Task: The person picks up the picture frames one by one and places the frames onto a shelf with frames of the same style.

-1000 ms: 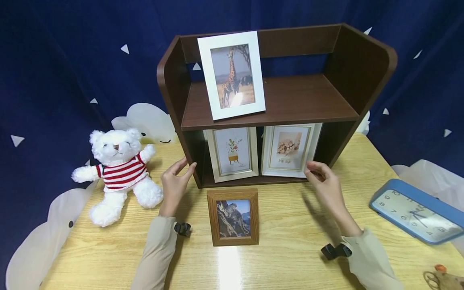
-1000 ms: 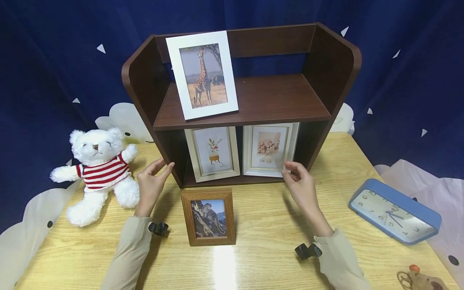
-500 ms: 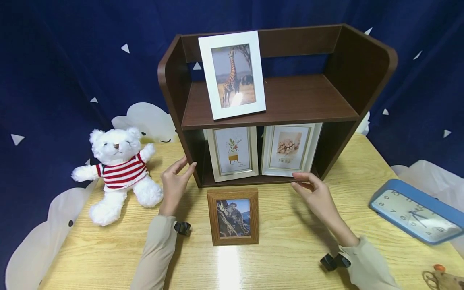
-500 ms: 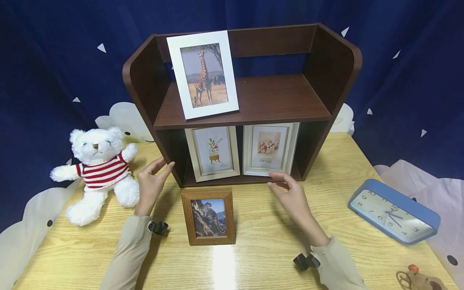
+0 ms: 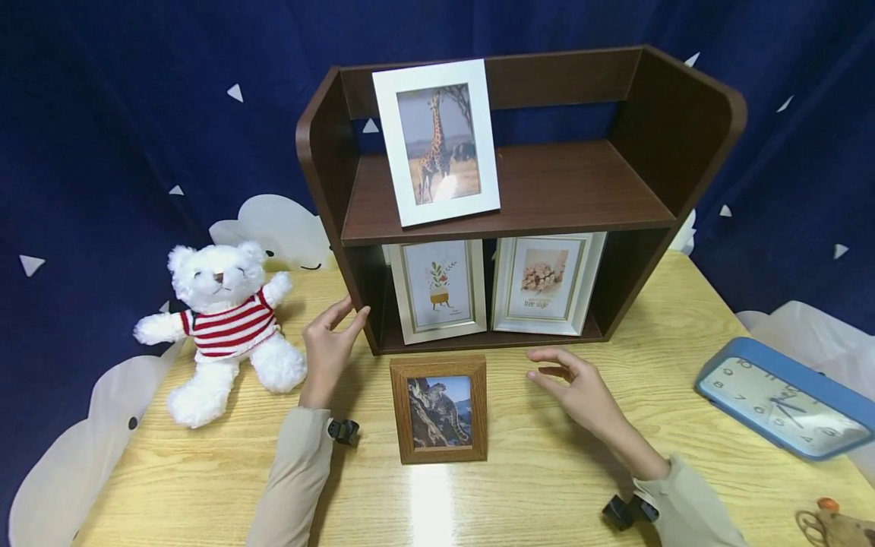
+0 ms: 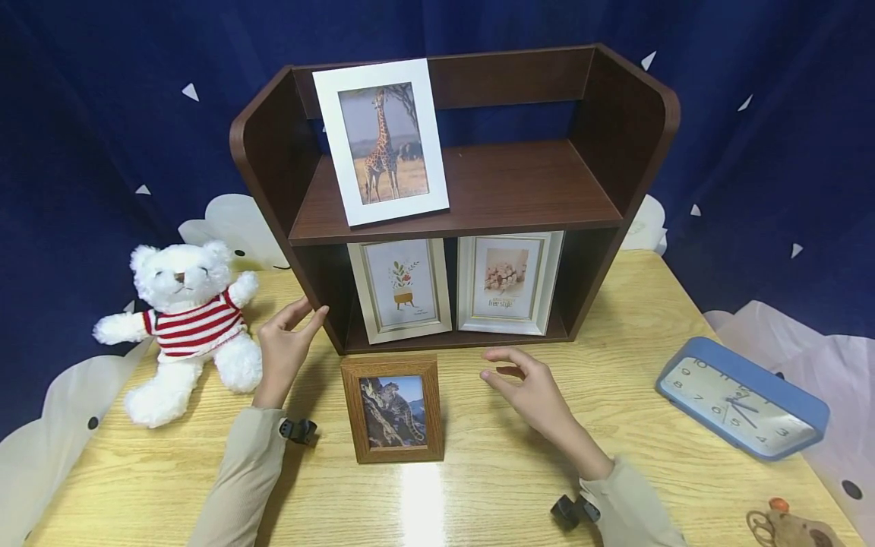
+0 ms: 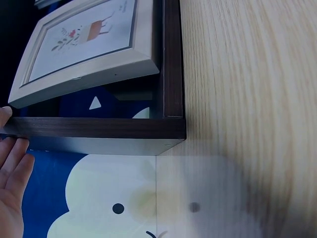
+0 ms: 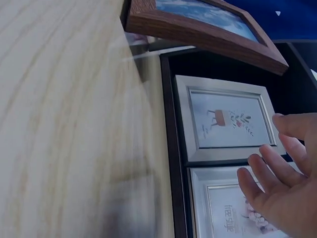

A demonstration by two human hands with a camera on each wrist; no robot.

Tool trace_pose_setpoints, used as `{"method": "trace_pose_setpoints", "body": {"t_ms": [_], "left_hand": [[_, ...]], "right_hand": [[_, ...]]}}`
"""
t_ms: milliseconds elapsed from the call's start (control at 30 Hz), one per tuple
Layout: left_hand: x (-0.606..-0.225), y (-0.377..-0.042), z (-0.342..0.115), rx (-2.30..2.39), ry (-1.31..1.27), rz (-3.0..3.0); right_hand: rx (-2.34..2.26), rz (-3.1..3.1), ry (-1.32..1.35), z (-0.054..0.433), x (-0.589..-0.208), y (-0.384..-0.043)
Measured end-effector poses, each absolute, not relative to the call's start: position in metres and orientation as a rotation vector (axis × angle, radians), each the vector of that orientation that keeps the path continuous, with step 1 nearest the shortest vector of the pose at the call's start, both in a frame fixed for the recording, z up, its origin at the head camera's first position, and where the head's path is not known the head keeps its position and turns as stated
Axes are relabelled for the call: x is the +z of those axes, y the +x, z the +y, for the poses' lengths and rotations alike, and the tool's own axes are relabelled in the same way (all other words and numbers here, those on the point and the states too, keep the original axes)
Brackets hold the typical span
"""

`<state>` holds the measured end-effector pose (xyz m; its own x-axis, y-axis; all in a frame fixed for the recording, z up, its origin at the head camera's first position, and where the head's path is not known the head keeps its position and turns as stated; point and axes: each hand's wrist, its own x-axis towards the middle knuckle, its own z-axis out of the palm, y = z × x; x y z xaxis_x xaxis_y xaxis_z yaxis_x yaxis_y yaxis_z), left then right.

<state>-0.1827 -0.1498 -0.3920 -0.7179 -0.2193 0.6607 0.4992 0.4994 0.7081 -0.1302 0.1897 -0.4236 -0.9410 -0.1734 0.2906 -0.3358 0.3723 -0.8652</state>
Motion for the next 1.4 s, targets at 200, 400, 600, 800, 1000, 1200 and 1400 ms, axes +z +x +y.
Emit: {"method": "trace_pose_setpoints", "body": {"t_ms": [200, 400, 600, 800, 1000, 1200, 1400], "left_hand": [[-0.392, -0.182, -0.150, -1.268, -0.243, -2.010], [-0.392, -0.183, -0.150, -1.260, -0.235, -2.012], [-0.392, -0.183, -0.150, -1.270, -0.223, -2.020], [-0.392, -0.183, -0.150, -1.255, -0.238, -2.012], [-0.393, -0.183, -0.150, -1.269, -0.226, -2.015], [-0.394, -0.184, -0.150, -1.299, -0.230, -2.013], [-0.393, -0.184, -0.150, -1.294, -0.226, -2.019]], "right_hand": [[1.643, -2.482, 0.554, 0.183, -0.428, -0.125], [1.673, -2.488, 0.641, 0.178, -0.431, -0.120], [1.695, -2.504, 0.722, 0.174, -0.434, -0.117], [1.700, -2.516, 0.789, 0.169, -0.439, -0.114], [1.782, -2.560, 0.808, 0.165, -0.443, -0.110], [1.803, -2.560, 0.849, 0.162, -0.446, -0.108], [1.853, -2.589, 0.811, 0.159, -0.447, -0.107]]}}
